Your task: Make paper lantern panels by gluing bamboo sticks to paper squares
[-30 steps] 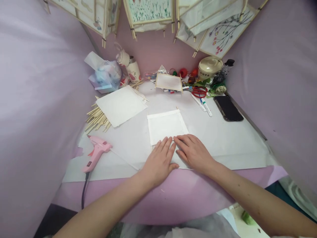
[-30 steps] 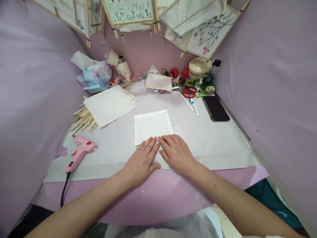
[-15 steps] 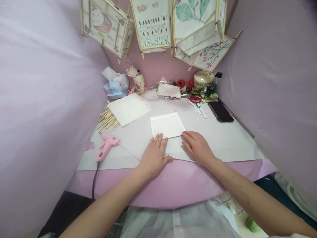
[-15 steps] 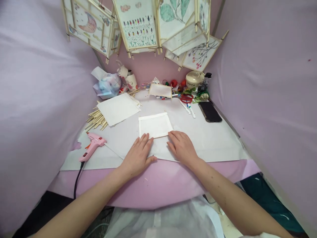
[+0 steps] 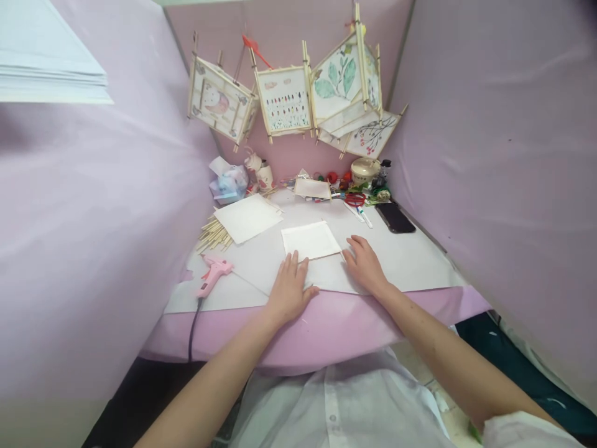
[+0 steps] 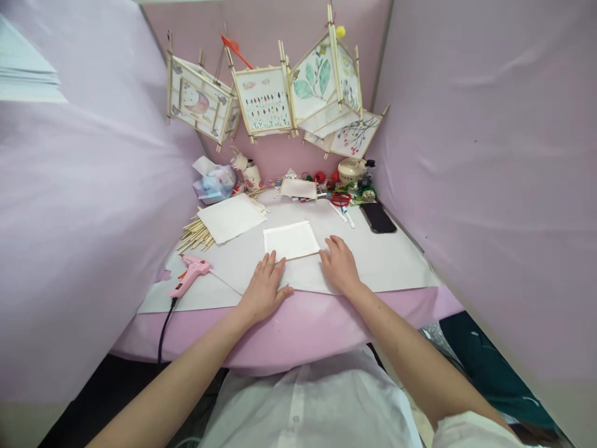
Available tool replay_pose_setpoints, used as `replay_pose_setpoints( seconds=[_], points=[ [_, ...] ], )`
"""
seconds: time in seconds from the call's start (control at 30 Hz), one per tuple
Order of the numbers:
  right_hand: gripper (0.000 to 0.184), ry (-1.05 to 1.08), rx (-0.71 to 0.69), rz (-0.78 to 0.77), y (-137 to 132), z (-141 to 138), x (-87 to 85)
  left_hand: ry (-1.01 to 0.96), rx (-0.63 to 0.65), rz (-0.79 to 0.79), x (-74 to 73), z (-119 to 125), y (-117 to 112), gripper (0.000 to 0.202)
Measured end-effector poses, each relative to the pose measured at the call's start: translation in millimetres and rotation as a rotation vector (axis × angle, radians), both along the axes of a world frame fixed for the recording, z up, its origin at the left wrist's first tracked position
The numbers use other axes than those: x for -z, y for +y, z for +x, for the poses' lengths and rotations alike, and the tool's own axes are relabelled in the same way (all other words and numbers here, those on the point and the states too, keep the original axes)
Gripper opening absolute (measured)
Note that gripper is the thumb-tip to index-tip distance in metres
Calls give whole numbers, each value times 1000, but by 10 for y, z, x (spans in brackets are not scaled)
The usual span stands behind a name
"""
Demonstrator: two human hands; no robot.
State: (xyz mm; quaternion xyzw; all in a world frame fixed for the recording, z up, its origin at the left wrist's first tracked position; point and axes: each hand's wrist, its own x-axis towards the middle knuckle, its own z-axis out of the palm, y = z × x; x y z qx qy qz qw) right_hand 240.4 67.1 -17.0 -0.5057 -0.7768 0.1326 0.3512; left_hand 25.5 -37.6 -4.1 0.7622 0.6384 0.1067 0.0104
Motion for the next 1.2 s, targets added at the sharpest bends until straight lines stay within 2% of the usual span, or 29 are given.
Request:
replay_pose_setpoints(
  seconds=[0.13,0.27,0.37,0.43,0.57,0.6,0.67,0.73,0.77,0.83,0.9,0.97,1.07,1.13,1.2],
  points=[
    [30,51,28,-88,0,-143,-31,5,-105,34,66,100,-40,77],
    [32,219,79,-144,91,-345,-45,-20,-99,58,91,126,-53,75],
    [34,392,84,-178,226,-494,-144,-72,-75,77,95,108,-64,73],
    [35,496,73,-162,302,-552,-299,-116,-80,98,98,92,-74,70],
    [37,611,90,-37,291,-498,-776,-200,-105,107,101,70,-91,65],
    [35,603,92,32,243,-470,-887,-216,-107,98,99,68,-92,65],
    [32,396,86,249,93,-443,-1024,-252,-106,96,91,63,-88,64],
    [31,141,40,339,-113,-477,-1008,-309,-113,135,80,49,-80,61],
    [32,23,-12,343,-227,-512,-943,-349,-127,175,75,36,-76,59],
    [36,-194,-207,296,-443,-579,-743,-431,-170,285,67,0,-77,53],
    [46,-291,-331,238,-591,-588,-541,-489,-207,388,63,-37,-89,48],
    [49,-284,-332,216,-611,-498,-424,-509,-212,443,56,-58,-109,44],
    [47,-216,-237,217,-349,-200,-440,-484,-186,438,8,-44,-102,44],
    [49,-175,-137,171,-26,34,-503,-432,-158,397,-67,-17,-28,49],
    [56,-174,-98,121,339,226,-538,-360,-133,327,-169,10,129,58]
  ],
)
